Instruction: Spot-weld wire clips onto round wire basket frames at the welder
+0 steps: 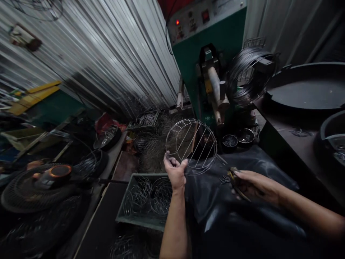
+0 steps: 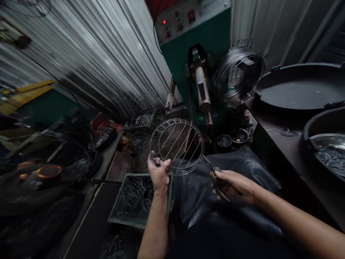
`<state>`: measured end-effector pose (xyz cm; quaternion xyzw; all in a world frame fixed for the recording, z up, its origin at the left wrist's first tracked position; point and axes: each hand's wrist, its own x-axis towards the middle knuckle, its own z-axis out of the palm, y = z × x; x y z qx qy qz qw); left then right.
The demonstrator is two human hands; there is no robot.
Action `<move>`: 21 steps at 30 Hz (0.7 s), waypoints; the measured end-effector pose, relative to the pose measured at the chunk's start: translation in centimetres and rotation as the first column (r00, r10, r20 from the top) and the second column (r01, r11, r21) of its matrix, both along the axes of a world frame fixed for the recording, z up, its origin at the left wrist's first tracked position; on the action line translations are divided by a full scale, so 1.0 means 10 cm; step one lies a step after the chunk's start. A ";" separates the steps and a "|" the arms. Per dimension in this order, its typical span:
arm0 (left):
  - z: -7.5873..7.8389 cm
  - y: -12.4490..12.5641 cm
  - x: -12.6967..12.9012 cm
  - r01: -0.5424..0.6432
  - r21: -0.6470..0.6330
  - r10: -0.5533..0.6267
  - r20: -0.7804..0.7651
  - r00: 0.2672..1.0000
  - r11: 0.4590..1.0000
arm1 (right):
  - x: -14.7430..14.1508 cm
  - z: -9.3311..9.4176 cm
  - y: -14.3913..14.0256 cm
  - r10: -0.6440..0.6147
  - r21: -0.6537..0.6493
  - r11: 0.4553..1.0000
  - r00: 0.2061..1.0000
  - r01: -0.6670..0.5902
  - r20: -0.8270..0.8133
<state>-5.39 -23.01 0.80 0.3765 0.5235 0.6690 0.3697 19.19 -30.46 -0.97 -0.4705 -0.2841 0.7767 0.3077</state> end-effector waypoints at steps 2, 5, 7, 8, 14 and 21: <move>0.00 0.05 -0.07 0.058 -0.030 -0.055 0.094 0.994 0.998 | 0.18 -0.03 0.00 -0.002 0.214 0.974 0.951 -0.067 0.308; 0.01 0.11 -0.12 0.128 -0.038 -0.121 0.153 0.981 0.991 | 0.46 -0.11 0.04 -0.129 0.489 0.819 0.735 -0.299 0.666; 0.03 0.15 -0.13 0.178 -0.036 -0.171 0.149 0.974 0.983 | 0.62 -0.16 0.07 -0.197 0.536 0.702 0.595 -0.470 0.780; 0.04 0.17 -0.13 0.204 -0.039 -0.196 0.146 0.970 0.978 | 0.69 -0.17 0.08 -0.221 0.534 0.650 0.538 -0.540 0.813; 0.05 0.34 -0.10 0.314 -0.097 -0.301 0.130 0.945 0.944 | 0.83 -0.09 0.13 -0.385 0.471 0.389 0.325 -0.791 0.864; 0.11 0.38 -0.04 0.389 -0.032 -0.390 -0.032 0.920 0.921 | 0.82 -0.02 0.22 -0.529 0.297 0.177 0.163 -0.938 0.833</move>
